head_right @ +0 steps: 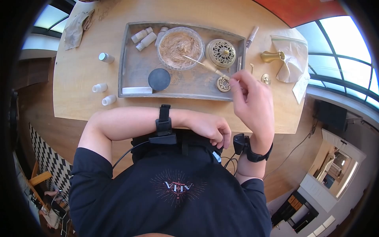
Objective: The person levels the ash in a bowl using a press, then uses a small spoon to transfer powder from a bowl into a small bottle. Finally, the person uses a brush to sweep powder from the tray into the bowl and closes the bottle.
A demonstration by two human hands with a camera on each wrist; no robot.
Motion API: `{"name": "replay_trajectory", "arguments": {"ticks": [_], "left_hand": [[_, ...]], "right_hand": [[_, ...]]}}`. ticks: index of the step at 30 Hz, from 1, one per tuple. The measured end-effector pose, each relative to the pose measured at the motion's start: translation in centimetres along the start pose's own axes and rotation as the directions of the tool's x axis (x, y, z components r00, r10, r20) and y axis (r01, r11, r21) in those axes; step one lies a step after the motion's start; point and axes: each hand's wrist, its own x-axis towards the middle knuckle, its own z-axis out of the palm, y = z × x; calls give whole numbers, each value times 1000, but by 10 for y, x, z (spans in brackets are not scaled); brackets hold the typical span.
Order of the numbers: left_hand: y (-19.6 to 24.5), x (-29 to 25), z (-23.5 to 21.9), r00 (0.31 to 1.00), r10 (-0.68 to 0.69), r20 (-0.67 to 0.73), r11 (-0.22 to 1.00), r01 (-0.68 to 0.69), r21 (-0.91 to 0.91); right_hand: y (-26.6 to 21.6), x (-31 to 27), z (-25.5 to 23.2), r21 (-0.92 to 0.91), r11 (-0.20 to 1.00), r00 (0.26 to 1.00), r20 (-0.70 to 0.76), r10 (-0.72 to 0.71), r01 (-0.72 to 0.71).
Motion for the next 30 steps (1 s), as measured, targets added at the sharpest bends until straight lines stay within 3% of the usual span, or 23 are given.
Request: {"name": "replay_trajectory", "arguments": {"ticks": [2, 5, 8, 11, 14, 17, 20, 23, 26, 29, 30], "left_hand": [[0, 0, 0, 1000, 0, 4, 1000, 0, -1], [0, 0, 0, 1000, 2, 3, 1000, -2, -11], [-1, 1, 1, 1000, 5, 5, 1000, -5, -17], [0, 0, 0, 1000, 6, 2, 1000, -6, -18], [-2, 1, 0, 1000, 5, 4, 1000, -5, -14], [-2, 1, 0, 1000, 5, 6, 1000, -5, -18], [-3, 2, 0, 1000, 5, 8, 1000, -5, -17], [-1, 1, 0, 1000, -12, 2, 1000, 12, -4], [-1, 0, -1, 1000, -25, 2, 1000, 25, -3], [0, 1, -2, 999, -37, 4, 999, 37, -29], [1, 0, -1, 999, -52, -10, 998, 51, -28]], "right_hand": [[1, -1, 1, -17, 998, 997, 53, -60, 61], [-3, 1, 3, 16, 1000, 999, -42, 5, -4], [2, 0, 1, -47, 994, 991, 98, -94, 99], [2, 1, 7, 45, 999, 997, -79, -25, 29], [3, 0, 0, -75, 995, 994, 87, -59, 65], [-2, -1, 6, 47, 999, 1000, -22, -19, 20], [1, 1, 2, -80, 993, 996, 28, -81, 83], [3, -2, 8, 130, 990, 999, 3, -47, 46], [9, -3, 5, -40, 994, 994, -27, -108, 107], [25, -18, -1, 238, 965, 993, -59, -100, 111], [35, -24, -6, 268, 961, 987, -159, -25, 67]]}}
